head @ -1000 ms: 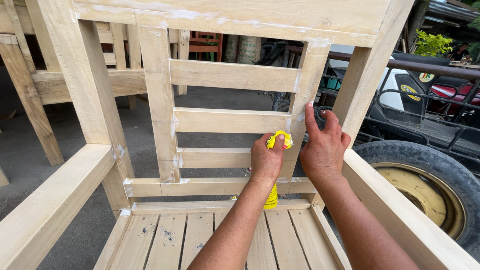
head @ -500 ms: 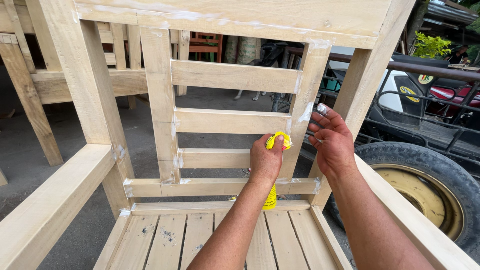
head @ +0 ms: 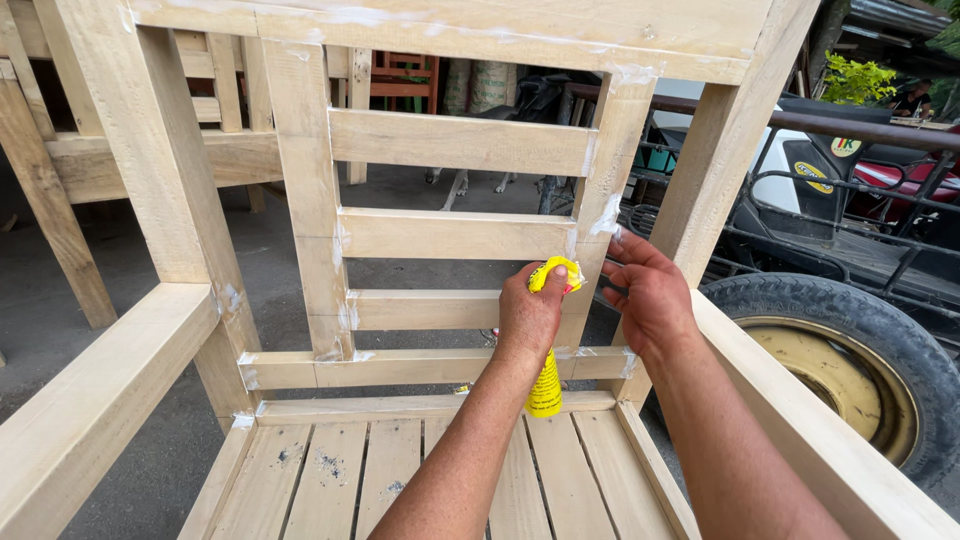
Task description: The person applies wood glue from a yellow tube to the joints of a wooden chair frame. They squeeze glue onto the intersections of the backrest slats and side rails, then spread it with their finger. The person continues along the frame, gluing the armrest joints and seat frame connections.
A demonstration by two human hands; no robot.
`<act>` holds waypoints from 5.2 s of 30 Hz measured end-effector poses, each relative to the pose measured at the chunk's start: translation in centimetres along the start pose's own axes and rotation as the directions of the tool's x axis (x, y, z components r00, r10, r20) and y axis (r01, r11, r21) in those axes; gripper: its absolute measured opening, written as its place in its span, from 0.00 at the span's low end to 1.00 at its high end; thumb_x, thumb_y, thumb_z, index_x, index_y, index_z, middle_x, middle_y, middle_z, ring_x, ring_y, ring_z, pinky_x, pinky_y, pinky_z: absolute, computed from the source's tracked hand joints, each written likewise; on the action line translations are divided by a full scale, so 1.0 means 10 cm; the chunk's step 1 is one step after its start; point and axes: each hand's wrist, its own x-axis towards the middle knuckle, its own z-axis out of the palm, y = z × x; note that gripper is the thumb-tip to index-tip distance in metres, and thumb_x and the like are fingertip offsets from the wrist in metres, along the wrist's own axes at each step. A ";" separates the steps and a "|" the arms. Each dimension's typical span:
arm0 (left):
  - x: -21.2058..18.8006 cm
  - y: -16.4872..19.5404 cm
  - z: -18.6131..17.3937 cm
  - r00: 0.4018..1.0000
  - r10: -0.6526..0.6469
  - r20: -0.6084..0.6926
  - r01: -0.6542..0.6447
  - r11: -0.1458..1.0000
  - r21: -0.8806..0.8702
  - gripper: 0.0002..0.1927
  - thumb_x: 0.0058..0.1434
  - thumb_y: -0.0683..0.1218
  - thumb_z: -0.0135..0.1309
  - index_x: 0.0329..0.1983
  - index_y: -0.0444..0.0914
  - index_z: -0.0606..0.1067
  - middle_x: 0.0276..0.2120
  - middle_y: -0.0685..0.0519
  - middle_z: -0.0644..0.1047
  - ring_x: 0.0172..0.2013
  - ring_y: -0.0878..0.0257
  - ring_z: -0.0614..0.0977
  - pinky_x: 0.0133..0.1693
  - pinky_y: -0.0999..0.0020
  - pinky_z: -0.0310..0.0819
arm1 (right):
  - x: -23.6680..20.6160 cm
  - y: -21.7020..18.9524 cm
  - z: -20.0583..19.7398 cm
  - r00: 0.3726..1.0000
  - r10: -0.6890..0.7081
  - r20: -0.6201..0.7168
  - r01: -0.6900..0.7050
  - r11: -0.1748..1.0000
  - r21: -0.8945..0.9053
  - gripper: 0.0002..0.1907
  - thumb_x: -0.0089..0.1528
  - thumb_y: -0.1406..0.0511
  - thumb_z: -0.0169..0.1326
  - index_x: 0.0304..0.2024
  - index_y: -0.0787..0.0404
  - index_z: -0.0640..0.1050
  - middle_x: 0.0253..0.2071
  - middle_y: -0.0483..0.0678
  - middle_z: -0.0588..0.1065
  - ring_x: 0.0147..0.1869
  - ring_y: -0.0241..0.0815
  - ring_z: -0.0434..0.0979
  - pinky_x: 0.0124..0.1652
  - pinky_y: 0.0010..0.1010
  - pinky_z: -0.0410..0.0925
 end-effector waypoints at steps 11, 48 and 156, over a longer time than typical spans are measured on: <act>-0.03 -0.24 0.05 0.998 -0.006 0.064 0.005 1.000 0.024 0.25 0.62 0.57 0.57 0.51 0.33 0.80 0.39 0.44 0.84 0.40 0.55 0.86 0.44 0.62 0.79 | -0.48 0.49 -0.08 0.991 0.113 0.072 -0.126 0.971 0.206 0.21 0.60 0.78 0.43 0.54 0.63 0.75 0.49 0.49 0.77 0.52 0.44 0.80 0.53 0.39 0.69; 0.10 -0.33 -0.16 0.990 -0.142 0.017 0.140 0.984 0.106 0.28 0.63 0.58 0.57 0.59 0.35 0.76 0.48 0.44 0.81 0.48 0.54 0.85 0.50 0.58 0.78 | -0.13 0.28 0.05 0.933 0.086 -0.349 -0.162 0.967 -0.195 0.43 0.65 0.76 0.42 0.75 0.48 0.37 0.47 0.60 0.73 0.33 0.47 0.79 0.28 0.36 0.75; 0.50 -0.24 0.37 0.999 -0.036 0.026 0.031 0.985 0.169 0.32 0.62 0.60 0.57 0.61 0.35 0.74 0.52 0.42 0.78 0.52 0.52 0.81 0.53 0.57 0.76 | 0.20 0.19 -0.11 0.919 -0.057 -0.391 -0.295 0.558 -0.776 0.46 0.61 0.65 0.56 0.72 0.72 0.45 0.42 0.64 0.78 0.29 0.50 0.84 0.34 0.38 0.79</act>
